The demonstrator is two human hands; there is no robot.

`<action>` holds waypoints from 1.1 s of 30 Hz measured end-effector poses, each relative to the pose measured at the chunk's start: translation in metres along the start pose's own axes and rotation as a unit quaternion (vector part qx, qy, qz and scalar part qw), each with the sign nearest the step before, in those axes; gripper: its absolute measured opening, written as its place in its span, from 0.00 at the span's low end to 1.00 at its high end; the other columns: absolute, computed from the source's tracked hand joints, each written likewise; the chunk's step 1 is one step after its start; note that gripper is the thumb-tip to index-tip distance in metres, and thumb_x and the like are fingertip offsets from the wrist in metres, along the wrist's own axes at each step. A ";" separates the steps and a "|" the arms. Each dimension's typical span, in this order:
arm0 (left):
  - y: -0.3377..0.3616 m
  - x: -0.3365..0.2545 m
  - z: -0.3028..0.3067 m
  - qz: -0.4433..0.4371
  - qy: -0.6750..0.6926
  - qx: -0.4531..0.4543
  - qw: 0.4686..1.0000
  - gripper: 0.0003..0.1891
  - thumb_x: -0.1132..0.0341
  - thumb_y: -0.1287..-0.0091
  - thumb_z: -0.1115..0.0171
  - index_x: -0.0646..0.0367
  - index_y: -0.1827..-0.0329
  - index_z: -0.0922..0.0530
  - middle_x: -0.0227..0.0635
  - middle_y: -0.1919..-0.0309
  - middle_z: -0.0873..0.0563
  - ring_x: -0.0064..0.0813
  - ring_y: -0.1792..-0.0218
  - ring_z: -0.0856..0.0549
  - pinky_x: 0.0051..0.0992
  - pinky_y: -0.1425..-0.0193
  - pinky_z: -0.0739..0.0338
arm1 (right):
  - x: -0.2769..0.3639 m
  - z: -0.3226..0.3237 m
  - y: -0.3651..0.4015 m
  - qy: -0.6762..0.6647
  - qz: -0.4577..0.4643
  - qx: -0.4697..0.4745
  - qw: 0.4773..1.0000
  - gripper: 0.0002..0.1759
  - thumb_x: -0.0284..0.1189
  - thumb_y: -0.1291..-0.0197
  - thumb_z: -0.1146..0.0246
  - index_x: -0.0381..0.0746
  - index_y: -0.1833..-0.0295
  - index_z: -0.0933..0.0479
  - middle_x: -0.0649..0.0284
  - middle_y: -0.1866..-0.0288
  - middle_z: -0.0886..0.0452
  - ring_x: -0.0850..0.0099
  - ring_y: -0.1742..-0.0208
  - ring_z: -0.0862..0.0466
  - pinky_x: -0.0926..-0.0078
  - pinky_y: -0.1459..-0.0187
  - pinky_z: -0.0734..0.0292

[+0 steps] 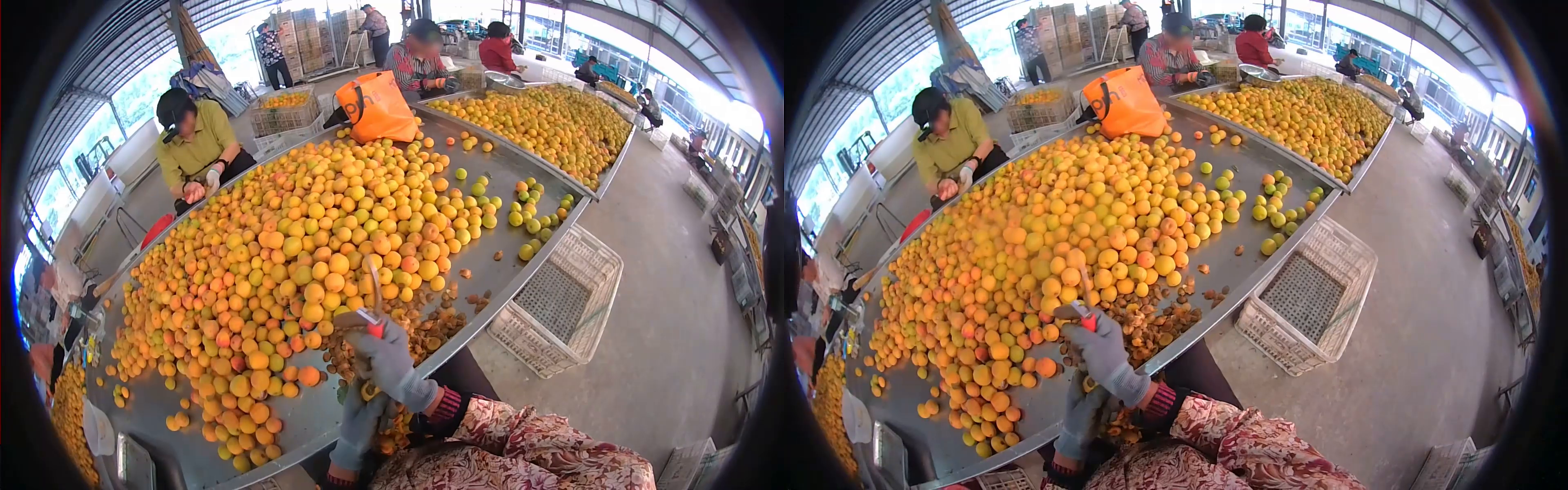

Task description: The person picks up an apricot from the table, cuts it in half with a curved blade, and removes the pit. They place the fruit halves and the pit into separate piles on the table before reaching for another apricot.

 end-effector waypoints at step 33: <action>-0.018 0.003 0.026 -0.080 -0.136 -0.117 0.981 0.13 0.74 0.42 0.42 0.63 0.54 0.28 0.30 0.68 0.21 0.18 0.71 0.21 0.17 0.68 0.27 | -0.046 0.052 -0.017 0.599 0.045 0.109 0.792 0.20 0.42 0.46 0.37 0.33 0.63 0.29 0.54 0.71 0.24 0.62 0.67 0.21 0.68 0.63 0.27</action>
Point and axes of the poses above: each hand's wrist, its own y-axis away from the middle knuckle, its own z-axis out of the back of the hand, x = y × z, the point moved 6 cm from there along -y, towards the middle knuckle
